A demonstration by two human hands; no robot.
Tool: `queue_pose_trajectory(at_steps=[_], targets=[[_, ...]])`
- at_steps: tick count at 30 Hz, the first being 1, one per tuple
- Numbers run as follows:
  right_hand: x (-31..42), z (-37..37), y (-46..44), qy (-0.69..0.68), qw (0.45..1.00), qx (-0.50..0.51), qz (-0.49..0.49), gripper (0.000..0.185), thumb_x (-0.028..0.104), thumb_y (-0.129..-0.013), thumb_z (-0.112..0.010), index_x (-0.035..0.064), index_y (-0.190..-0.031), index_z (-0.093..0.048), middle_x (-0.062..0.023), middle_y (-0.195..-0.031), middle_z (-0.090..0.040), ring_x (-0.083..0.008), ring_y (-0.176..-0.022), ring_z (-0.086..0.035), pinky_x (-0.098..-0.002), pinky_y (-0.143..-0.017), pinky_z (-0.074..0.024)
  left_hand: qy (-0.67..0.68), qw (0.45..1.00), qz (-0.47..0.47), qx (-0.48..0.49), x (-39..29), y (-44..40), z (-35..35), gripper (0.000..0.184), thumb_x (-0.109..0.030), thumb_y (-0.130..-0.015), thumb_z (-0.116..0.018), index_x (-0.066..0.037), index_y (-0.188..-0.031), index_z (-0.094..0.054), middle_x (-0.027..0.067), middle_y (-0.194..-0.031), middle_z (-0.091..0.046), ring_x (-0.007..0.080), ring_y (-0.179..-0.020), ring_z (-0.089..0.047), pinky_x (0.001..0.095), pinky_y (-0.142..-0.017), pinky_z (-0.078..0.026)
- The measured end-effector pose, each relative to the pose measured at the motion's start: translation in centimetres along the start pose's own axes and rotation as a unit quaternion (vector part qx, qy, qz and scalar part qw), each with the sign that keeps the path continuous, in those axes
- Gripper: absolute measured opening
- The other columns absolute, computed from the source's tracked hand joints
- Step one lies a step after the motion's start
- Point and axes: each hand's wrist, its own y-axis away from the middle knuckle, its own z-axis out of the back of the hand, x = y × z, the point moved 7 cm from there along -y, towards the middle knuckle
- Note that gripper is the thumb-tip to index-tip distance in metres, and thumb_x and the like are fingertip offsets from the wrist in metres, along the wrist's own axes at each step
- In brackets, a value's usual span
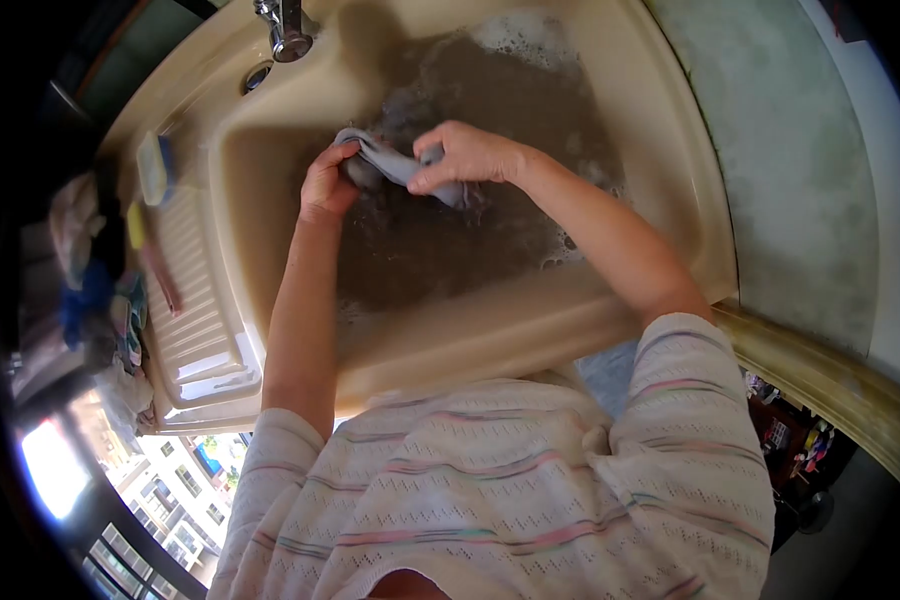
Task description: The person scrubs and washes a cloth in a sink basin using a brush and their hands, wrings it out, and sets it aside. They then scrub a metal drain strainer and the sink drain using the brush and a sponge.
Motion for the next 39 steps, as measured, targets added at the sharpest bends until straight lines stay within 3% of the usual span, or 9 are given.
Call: queue_pose_trajectory(at_steps=[4, 14, 18, 21, 24, 31, 34, 37, 39], targets=[[-3.1, 3.3, -4.8, -0.423, 0.896, -0.105, 0.081, 0.023, 0.003, -0.07, -0.054, 0.0022, -0.092, -0.059, -0.0087, -0.098, -0.059, -0.0186, -0.086, -0.057, -0.0296, -0.078, -0.0462, 0.04, 0.995, -0.018, -0.093, 1.0, 0.3, 0.0, 0.039, -0.004, -0.075, -0.05, -0.002, -0.114, -0.048, 0.012, -0.106, -0.055, 0.0284, -0.1, -0.051, 0.0395, -0.094, -0.036], [-0.4, -1.6, -9.8, 0.259, 0.866, -0.41, 0.122, 0.028, 0.027, -0.081, -0.045, 0.0088, -0.066, -0.061, -0.0148, -0.074, -0.062, -0.0315, -0.067, -0.06, -0.0424, -0.062, -0.0473, 0.095, 0.983, 0.015, -0.158, 4.5, 0.8, -1.2, 0.032, -0.027, -0.091, -0.036, -0.009, -0.114, -0.05, 0.0065, -0.11, -0.054, 0.0214, -0.1, -0.052, 0.0367, -0.085, -0.043], [1.9, -2.3, -6.5, 0.197, 0.887, -0.409, 0.086, 0.03, 0.029, -0.082, -0.047, 0.0045, -0.071, -0.06, -0.018, -0.071, -0.06, -0.0368, -0.064, -0.057, -0.0429, -0.059, -0.0468, 0.074, 0.988, 0.011, -0.136, 4.3, 0.1, -1.3, 0.028, -0.028, -0.091, -0.037, -0.009, -0.103, -0.054, 0.006, -0.101, -0.058, 0.0225, -0.095, -0.054, 0.0374, -0.083, -0.043], [6.6, -6.5, -2.7, 0.198, 0.871, -0.404, 0.199, 0.028, 0.027, -0.081, -0.048, 0.0041, -0.069, -0.059, -0.0186, -0.071, -0.059, -0.0368, -0.063, -0.056, -0.0425, -0.058, -0.046, 0.219, 0.946, -0.045, 0.233, 3.2, 1.4, -1.7, 0.028, -0.027, -0.091, -0.037, -0.008, -0.101, -0.054, 0.0075, -0.1, -0.058, 0.0219, -0.095, -0.054, 0.0391, -0.084, -0.043], [-0.9, -0.8, -7.9, 0.168, 0.897, -0.405, 0.05, 0.029, 0.027, -0.082, -0.048, 0.0037, -0.069, -0.059, -0.019, -0.071, -0.058, -0.0374, -0.064, -0.056, -0.0434, -0.059, -0.0454, 0.066, 0.978, 0.032, -0.194, 5.0, 1.6, -2.8, 0.028, -0.026, -0.09, -0.037, -0.007, -0.102, -0.054, 0.0078, -0.104, -0.058, 0.0218, -0.097, -0.054, 0.0387, -0.084, -0.043], [-0.6, -0.8, -6.5, 0.202, 0.908, -0.366, 0.009, 0.027, 0.028, -0.08, -0.046, 0.0076, -0.071, -0.061, -0.0168, -0.075, -0.061, -0.036, -0.072, -0.059, -0.0452, -0.064, -0.0466, 0.168, 0.971, -0.069, 0.158, 4.8, 0.8, 0.0, 0.036, -0.028, -0.09, -0.036, -0.003, -0.114, -0.048, 0.0093, -0.102, -0.057, 0.0247, -0.097, -0.054, 0.0397, -0.086, -0.043], [-4.6, 0.9, -8.3, 0.194, 0.92, -0.34, -0.006, 0.029, 0.029, -0.08, -0.044, 0.0073, -0.073, -0.062, -0.0179, -0.076, -0.061, -0.0374, -0.074, -0.059, -0.0458, -0.066, -0.0464, 0.008, 0.986, 0.031, -0.164, 5.3, -0.2, -1.5, 0.032, -0.024, -0.09, -0.041, -0.004, -0.112, -0.05, 0.0093, -0.099, -0.059, 0.0245, -0.091, -0.057, 0.0382, -0.081, -0.046], [-12.4, 8.6, -4.9, 0.328, 0.851, -0.406, -0.053, 0.034, 0.037, -0.081, -0.051, 0.0058, -0.082, -0.065, -0.0179, -0.089, -0.062, -0.0338, -0.082, -0.06, -0.0412, -0.071, -0.0472, 0.003, 0.99, 0.038, -0.135, 3.7, 1.3, -5.0, 0.028, -0.019, -0.082, -0.059, 0.001, -0.102, -0.055, 0.011, -0.095, -0.06, 0.0233, -0.088, -0.058, 0.0356, -0.073, -0.048], [-15.9, 12.0, -1.2, 0.067, 0.915, -0.377, -0.127, 0.045, 0.046, -0.076, -0.058, 0.0039, -0.09, -0.064, -0.0182, -0.09, -0.063, -0.0287, -0.084, -0.061, -0.0372, -0.074, -0.047, -0.037, 0.991, -0.007, -0.125, 2.3, -0.5, 1.4, 0.031, -0.02, -0.082, -0.06, 0.001, -0.104, -0.054, 0.0112, -0.098, -0.059, 0.0225, -0.088, -0.058, 0.0352, -0.072, -0.048]])
